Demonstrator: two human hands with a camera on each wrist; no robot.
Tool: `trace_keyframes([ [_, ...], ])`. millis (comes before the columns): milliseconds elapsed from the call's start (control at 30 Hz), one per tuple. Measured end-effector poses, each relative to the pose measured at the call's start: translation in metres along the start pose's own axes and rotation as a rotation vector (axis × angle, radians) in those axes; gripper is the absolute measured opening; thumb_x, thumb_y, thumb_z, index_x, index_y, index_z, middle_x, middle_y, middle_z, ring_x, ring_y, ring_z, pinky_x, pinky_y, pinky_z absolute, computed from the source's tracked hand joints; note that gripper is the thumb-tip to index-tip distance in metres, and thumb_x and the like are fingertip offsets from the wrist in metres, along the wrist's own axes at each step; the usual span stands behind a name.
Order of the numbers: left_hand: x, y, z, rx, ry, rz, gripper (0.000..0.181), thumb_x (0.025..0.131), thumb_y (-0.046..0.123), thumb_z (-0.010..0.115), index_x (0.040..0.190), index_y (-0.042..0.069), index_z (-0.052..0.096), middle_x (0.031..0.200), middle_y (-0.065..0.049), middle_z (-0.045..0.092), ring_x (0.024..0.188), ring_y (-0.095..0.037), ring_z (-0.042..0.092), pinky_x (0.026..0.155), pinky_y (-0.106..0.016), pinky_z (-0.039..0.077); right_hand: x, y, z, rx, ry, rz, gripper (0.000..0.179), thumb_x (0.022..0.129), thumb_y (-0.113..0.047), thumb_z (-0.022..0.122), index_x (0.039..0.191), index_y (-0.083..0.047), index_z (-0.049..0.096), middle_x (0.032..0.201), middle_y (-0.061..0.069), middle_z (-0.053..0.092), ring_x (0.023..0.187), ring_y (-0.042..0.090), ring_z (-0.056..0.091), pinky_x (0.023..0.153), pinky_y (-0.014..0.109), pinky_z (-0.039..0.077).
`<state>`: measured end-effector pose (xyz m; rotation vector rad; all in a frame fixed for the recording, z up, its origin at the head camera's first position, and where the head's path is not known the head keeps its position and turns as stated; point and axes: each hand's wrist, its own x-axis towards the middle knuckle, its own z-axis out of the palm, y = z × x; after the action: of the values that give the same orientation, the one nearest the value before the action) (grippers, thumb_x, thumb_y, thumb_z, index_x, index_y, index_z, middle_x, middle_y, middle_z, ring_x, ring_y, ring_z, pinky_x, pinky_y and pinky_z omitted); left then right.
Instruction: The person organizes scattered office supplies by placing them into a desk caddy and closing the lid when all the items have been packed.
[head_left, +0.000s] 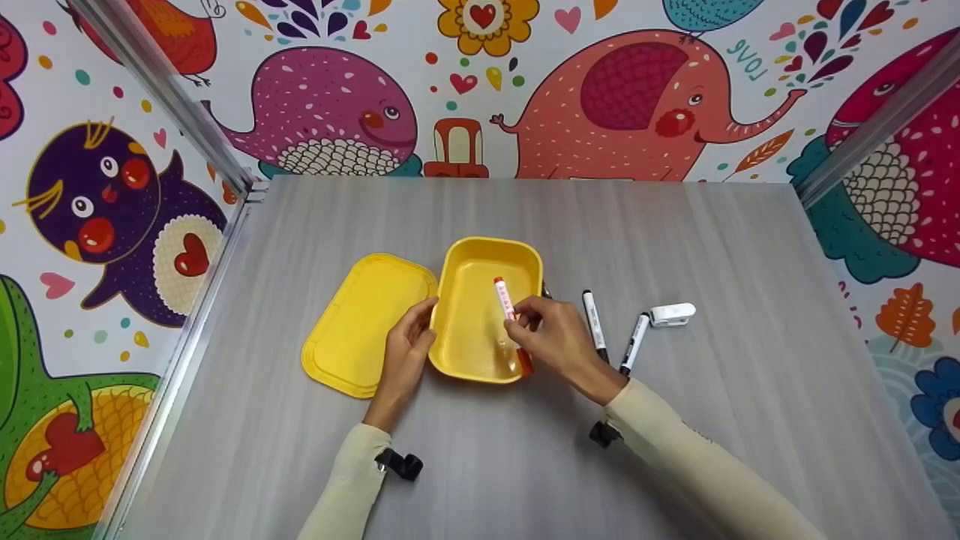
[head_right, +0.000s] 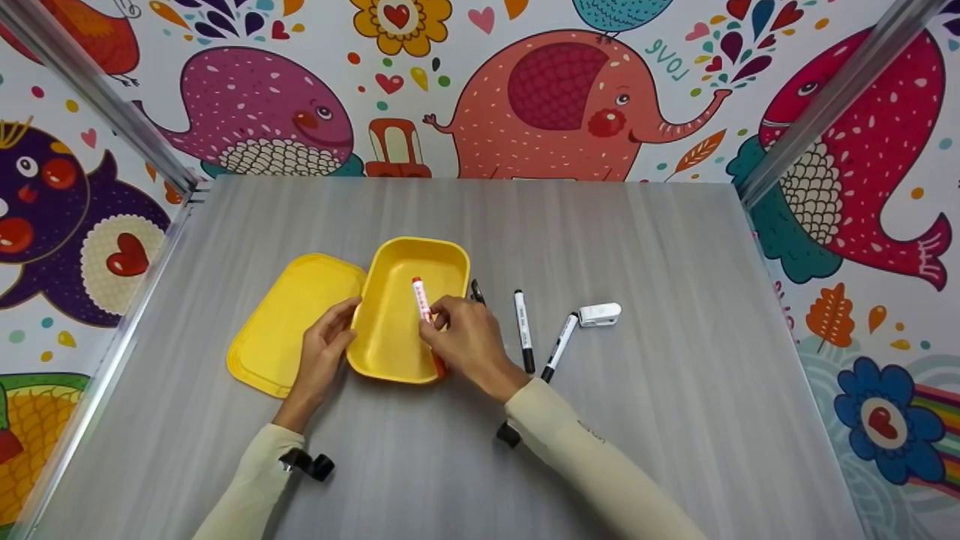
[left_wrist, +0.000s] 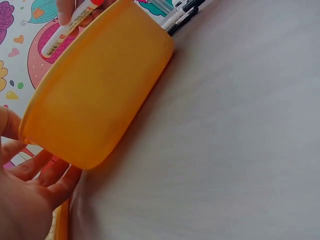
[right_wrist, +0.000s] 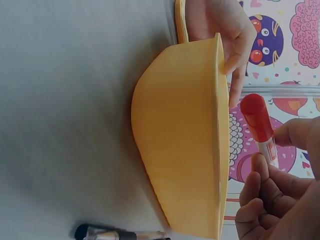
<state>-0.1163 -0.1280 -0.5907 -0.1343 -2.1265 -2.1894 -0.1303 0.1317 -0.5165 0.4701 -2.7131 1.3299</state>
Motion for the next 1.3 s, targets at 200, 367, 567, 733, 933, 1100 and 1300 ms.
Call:
trace_keyframes([
  [200, 0.000, -0.001, 0.001, 0.012, 0.005, -0.005, 0.051, 0.102, -0.011, 0.051, 0.152, -0.012, 0.055, 0.154, -0.028, 0.059, 0.149, -0.041, 0.054, 0.123, -0.030, 0.044, 0.006, -0.007, 0.007, -0.006, -0.037, 0.050, 0.014, 0.094, -0.016, 0.083, 0.100, -0.004, 0.081, 0.079, -0.003, 0.071, 0.070, 0.011, 0.059, 0.059, 0.021, 0.047],
  [367, 0.000, 0.000, 0.001, 0.028, 0.016, -0.023, 0.051, 0.102, -0.009, 0.053, 0.153, -0.010, 0.056, 0.155, -0.026, 0.059, 0.150, -0.039, 0.053, 0.127, -0.043, 0.040, 0.011, -0.015, 0.014, -0.015, -0.063, 0.069, 0.016, 0.095, -0.019, 0.081, 0.102, -0.005, 0.081, 0.080, -0.003, 0.071, 0.067, 0.011, 0.058, 0.056, 0.021, 0.048],
  [567, -0.001, 0.002, 0.001, 0.035, 0.012, -0.035, 0.051, 0.103, -0.008, 0.053, 0.154, -0.008, 0.056, 0.156, -0.025, 0.059, 0.150, -0.037, 0.054, 0.127, -0.044, 0.041, 0.017, -0.021, 0.024, -0.046, -0.094, 0.103, 0.018, 0.096, -0.024, 0.080, 0.102, -0.007, 0.080, 0.081, -0.004, 0.071, 0.067, 0.013, 0.060, 0.056, 0.023, 0.052],
  [733, -0.001, 0.002, 0.002, 0.033, 0.012, -0.039, 0.051, 0.103, -0.009, 0.053, 0.154, -0.008, 0.056, 0.156, -0.024, 0.059, 0.150, -0.036, 0.054, 0.126, -0.040, 0.042, 0.022, -0.024, 0.033, -0.055, -0.119, 0.115, 0.017, 0.096, -0.025, 0.080, 0.100, -0.008, 0.079, 0.081, -0.004, 0.072, 0.065, 0.012, 0.061, 0.054, 0.024, 0.051],
  [933, -0.001, 0.000, 0.003, 0.011, 0.015, -0.037, 0.051, 0.102, -0.010, 0.053, 0.152, -0.011, 0.056, 0.155, -0.026, 0.059, 0.150, -0.038, 0.053, 0.127, -0.043, 0.040, 0.027, -0.023, 0.046, -0.048, -0.133, 0.109, 0.013, 0.095, -0.020, 0.079, 0.096, -0.007, 0.079, 0.078, -0.003, 0.071, 0.064, 0.011, 0.060, 0.055, 0.023, 0.049],
  [1100, 0.000, 0.000, 0.003, 0.017, 0.021, -0.030, 0.051, 0.101, -0.011, 0.053, 0.152, -0.011, 0.056, 0.155, -0.027, 0.059, 0.150, -0.039, 0.053, 0.127, -0.043, 0.041, 0.031, -0.023, 0.057, -0.038, -0.147, 0.114, 0.012, 0.094, -0.019, 0.079, 0.095, -0.006, 0.079, 0.077, -0.001, 0.071, 0.065, 0.012, 0.060, 0.056, 0.024, 0.050],
  [1300, 0.000, 0.001, 0.002, 0.017, 0.015, -0.028, 0.051, 0.101, -0.010, 0.053, 0.152, -0.011, 0.056, 0.155, -0.026, 0.059, 0.150, -0.039, 0.053, 0.126, -0.042, 0.042, 0.034, -0.023, 0.070, -0.028, -0.173, 0.154, 0.013, 0.094, -0.017, 0.080, 0.099, -0.005, 0.080, 0.078, 0.001, 0.073, 0.065, 0.013, 0.063, 0.057, 0.025, 0.053],
])
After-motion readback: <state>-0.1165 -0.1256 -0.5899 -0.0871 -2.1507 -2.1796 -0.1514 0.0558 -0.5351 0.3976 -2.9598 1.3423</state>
